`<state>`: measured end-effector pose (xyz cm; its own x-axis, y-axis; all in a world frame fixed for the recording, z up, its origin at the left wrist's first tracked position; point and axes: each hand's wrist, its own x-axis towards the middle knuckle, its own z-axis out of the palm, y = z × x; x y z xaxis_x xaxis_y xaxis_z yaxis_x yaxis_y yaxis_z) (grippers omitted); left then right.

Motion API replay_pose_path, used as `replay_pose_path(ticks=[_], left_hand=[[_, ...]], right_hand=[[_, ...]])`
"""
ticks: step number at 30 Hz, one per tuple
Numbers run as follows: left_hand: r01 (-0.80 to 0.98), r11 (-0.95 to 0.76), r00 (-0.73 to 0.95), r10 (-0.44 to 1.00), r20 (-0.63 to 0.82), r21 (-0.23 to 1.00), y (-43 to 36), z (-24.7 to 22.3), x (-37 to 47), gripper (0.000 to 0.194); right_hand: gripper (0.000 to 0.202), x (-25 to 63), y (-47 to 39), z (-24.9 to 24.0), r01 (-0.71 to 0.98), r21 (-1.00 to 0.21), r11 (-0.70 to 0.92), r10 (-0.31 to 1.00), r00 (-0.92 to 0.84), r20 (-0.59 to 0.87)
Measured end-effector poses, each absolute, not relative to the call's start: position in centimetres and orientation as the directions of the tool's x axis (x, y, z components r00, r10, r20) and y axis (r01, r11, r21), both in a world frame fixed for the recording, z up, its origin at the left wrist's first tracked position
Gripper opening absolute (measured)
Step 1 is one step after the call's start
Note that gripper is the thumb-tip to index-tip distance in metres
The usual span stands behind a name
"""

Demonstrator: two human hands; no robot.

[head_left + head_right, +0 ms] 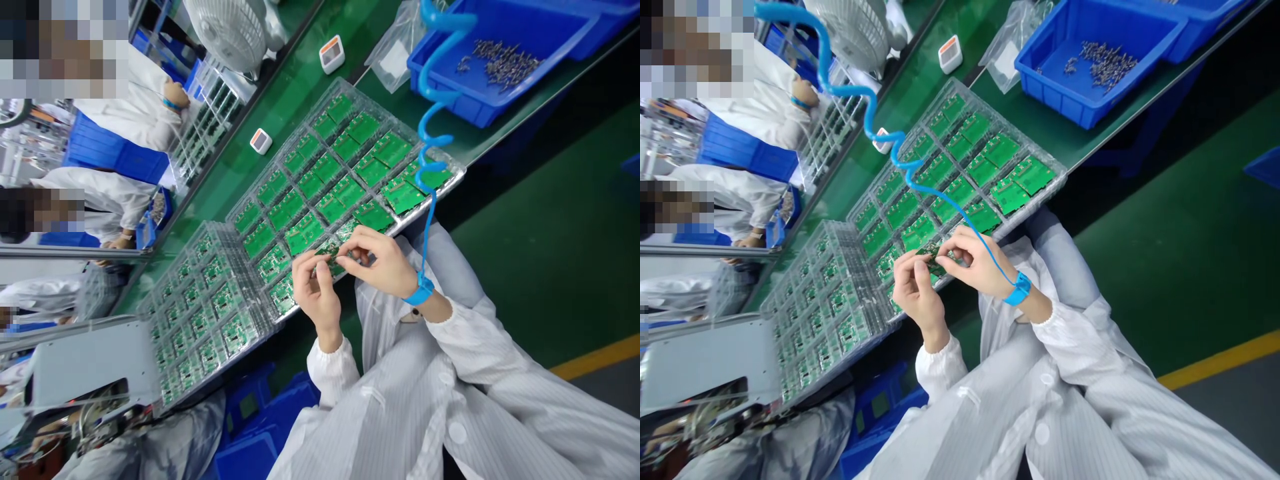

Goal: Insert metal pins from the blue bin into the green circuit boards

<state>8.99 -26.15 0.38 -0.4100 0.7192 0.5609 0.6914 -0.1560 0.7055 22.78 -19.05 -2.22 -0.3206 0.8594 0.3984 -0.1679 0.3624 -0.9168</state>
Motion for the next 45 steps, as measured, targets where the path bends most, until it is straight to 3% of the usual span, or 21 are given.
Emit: replay_pose_path(ticks=[5, 13, 17, 32, 45], left_hand=[[0.727, -0.222, -0.316, 0.732, 0.604, 0.649, -26.4, 0.0, 8.3, 0.011], [0.869, -0.283, -0.076, 0.734, 0.674, 0.406, -26.5, 0.4, 7.5, 0.014], [0.886, -0.299, -0.032, 0.722, 0.691, 0.354, -26.5, 0.4, 7.4, 0.014], [0.913, -0.287, -0.026, 0.670, 0.742, 0.291, -26.3, -0.1, 7.4, 0.016], [0.907, -0.224, -0.112, 0.687, 0.718, 0.356, -26.3, -0.2, 7.5, 0.011]], right_hand=[[0.006, 23.0, -18.9, -2.1, -0.177, -0.918, 0.354, 0.851, -0.347, 0.395], [0.007, 23.2, -18.6, -1.8, -0.194, -0.933, 0.305, 0.846, -0.394, 0.359], [0.008, 23.2, -18.6, -1.8, -0.193, -0.938, 0.288, 0.852, -0.396, 0.343], [0.010, 23.2, -18.6, -1.9, -0.161, -0.945, 0.286, 0.854, -0.404, 0.328], [0.007, 22.8, -19.0, -2.8, -0.101, -0.907, 0.409, 0.832, -0.368, 0.416]])
